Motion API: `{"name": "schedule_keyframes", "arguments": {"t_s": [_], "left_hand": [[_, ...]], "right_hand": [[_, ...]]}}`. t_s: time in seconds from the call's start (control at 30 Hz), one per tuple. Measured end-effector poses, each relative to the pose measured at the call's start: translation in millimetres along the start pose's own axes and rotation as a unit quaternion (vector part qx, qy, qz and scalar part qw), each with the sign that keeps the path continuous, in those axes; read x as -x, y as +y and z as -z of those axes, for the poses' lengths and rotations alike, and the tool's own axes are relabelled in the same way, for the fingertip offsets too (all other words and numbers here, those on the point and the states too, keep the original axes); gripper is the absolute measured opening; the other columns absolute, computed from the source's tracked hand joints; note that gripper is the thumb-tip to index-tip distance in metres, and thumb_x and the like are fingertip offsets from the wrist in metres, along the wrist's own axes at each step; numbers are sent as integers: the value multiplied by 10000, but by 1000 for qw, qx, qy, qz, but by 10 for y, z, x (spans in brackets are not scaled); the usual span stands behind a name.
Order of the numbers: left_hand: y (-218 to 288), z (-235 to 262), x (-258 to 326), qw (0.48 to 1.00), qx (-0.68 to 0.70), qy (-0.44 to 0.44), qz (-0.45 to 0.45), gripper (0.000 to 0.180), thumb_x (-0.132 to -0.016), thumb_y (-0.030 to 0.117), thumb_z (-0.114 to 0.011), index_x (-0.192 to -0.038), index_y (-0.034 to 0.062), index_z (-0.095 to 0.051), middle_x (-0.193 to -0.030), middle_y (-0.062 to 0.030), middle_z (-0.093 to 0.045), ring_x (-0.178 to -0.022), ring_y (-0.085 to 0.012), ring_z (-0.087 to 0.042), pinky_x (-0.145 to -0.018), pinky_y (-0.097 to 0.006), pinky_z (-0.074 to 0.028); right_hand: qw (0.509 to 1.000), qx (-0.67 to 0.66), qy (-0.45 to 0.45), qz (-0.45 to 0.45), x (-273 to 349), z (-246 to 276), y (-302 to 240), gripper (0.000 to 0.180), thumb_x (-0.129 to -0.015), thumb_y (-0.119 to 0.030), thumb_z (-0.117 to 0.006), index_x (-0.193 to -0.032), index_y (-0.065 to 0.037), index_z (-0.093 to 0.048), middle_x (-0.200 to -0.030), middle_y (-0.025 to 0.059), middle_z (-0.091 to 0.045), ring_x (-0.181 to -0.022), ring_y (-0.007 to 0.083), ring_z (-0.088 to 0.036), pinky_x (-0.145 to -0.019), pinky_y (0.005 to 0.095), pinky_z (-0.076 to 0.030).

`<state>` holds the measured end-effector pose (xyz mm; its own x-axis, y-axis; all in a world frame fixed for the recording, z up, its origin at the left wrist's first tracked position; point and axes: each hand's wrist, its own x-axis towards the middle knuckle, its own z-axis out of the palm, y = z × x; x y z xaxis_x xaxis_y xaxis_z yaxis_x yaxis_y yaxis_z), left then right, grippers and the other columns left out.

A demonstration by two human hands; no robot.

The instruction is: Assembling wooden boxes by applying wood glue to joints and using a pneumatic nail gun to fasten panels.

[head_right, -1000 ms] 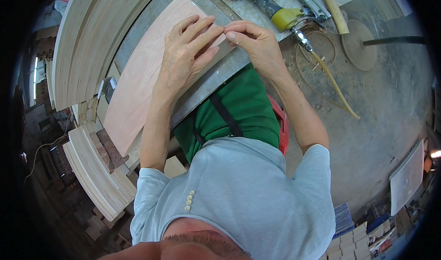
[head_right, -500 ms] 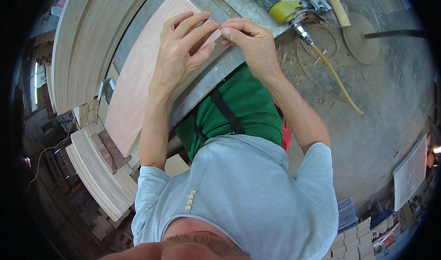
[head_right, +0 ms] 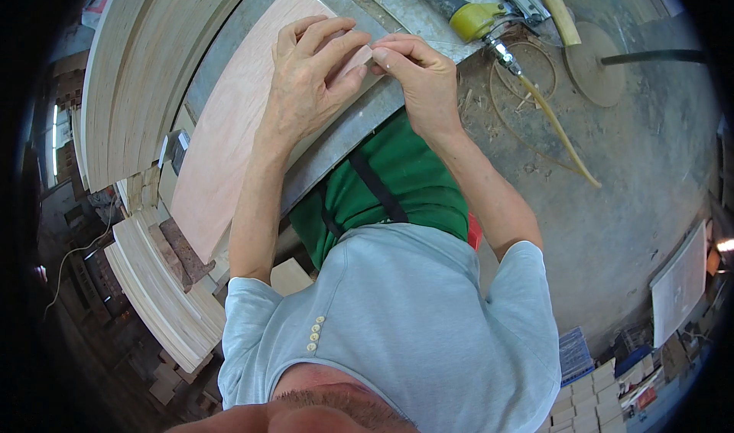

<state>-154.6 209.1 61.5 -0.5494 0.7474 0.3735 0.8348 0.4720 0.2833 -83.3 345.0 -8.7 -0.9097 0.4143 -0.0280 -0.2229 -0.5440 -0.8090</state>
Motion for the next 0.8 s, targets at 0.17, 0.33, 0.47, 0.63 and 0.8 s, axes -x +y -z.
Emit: {"name": "schedule_keyframes", "arguments": {"t_s": [0.17, 0.33, 0.47, 0.63, 0.8], "left_hand": [[-1, -29, -27, 1000, -4, -13, -9, 290, -730, 192, -672, -1012, 130, -648, -1152, -29, -575, -1127, -266, -456, -963, -407, -344], [-39, -55, -126, 998, 13, -25, -58, 226, -782, 196, -654, -980, 87, -647, -1054, -55, -628, -1147, -251, -507, -982, -381, -344], [-71, -57, -177, 996, 29, -31, -73, 179, -781, 183, -651, -926, 79, -662, -1002, -59, -644, -1109, -254, -539, -956, -375, -380], [-109, -105, -171, 996, 70, -40, -49, 141, -745, 179, -658, -850, 84, -657, -966, -52, -637, -1087, -237, -541, -952, -398, -338], [-124, -108, -172, 995, 79, -34, -51, 139, -747, 179, -647, -849, 85, -657, -952, -53, -639, -1077, -228, -543, -944, -407, -332]], "right_hand": [[999, 32, -2, -1, -15, 76, -71, 149, -867, -85, -591, -937, 27, -659, -926, 74, -632, -779, 132, -603, -724, 252, -495], [974, 184, 11, 135, -186, 284, -467, 197, -901, -125, -543, -973, 21, -654, -880, 65, -649, -783, 111, -606, -686, 241, -497], [958, 263, -8, 114, -330, 276, -720, 176, -875, -110, -557, -962, 24, -629, -786, 56, -631, -743, 165, -618, -648, 266, -492], [893, 415, -28, 173, -451, 181, -846, 167, -846, -124, -573, -898, 21, -636, -812, 110, -647, -773, 251, -619, -678, 322, -479], [710, 633, -90, 297, -737, 200, -798, 212, -799, -97, -565, -972, 25, -580, -929, 211, -594, -886, 372, -570, -745, 410, -466]]}}
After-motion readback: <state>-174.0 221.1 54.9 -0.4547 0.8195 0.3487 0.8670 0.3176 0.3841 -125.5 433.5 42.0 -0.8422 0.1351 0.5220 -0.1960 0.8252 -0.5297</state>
